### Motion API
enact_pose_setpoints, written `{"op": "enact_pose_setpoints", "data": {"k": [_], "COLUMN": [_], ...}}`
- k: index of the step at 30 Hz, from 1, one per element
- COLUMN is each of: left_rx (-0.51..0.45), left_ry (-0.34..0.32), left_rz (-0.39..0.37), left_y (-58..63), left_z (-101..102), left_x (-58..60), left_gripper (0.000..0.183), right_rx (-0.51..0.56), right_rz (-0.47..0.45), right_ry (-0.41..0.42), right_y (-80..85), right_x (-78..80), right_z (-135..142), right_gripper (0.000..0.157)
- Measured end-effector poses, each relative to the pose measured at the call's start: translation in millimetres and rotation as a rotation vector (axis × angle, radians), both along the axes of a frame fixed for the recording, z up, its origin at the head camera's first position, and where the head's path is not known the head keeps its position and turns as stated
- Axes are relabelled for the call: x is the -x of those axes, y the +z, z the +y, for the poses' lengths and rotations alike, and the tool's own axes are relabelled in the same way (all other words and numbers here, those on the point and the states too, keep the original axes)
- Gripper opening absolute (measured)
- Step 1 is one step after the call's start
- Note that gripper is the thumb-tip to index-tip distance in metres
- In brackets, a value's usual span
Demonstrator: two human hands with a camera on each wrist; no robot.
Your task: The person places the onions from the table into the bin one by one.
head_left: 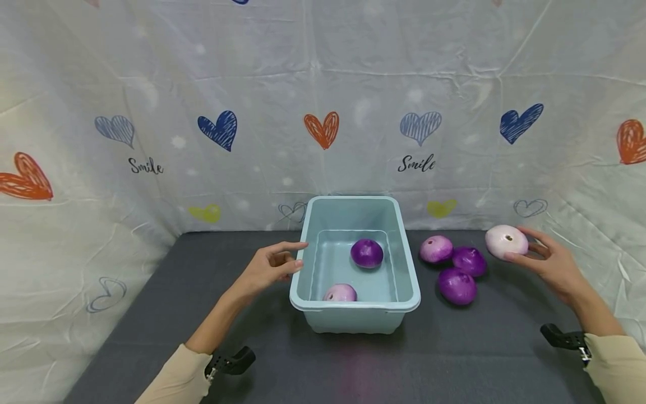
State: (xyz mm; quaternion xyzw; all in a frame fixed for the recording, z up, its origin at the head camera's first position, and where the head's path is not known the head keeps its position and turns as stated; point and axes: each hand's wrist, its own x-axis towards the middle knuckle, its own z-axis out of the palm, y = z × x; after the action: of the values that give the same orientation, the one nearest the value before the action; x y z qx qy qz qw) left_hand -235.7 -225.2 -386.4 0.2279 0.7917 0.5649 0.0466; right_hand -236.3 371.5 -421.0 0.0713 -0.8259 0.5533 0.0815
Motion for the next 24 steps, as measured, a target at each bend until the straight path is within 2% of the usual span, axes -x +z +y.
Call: {"op": "enact_pose_setpoints", "data": {"k": [6, 15, 24], "left_rx": [0.0, -0.014, -0.008], "left_ry": [0.002, -0.002, 0.002], "left_rz": [0.008, 0.003, -0.004], "left_y": [0.3, -1.4, -1.0], "left_z": [0, 0, -1], "left_x": [-0.3, -0.1, 0.3], "left_gripper": [0.044, 0.044, 0.044], "right_rx": [-0.001, 0.013, 0.049], "right_rz": [0.036, 0.031, -0.001], "right_ry": [0.057, 0.16, 0.199], "right_y": [5.3, 15.9, 28.1], "right_x": [1.0, 2.5, 3.9], "right_z": [-19, -46, -68], "right_gripper": [0.069, 0.069, 0.069]}}
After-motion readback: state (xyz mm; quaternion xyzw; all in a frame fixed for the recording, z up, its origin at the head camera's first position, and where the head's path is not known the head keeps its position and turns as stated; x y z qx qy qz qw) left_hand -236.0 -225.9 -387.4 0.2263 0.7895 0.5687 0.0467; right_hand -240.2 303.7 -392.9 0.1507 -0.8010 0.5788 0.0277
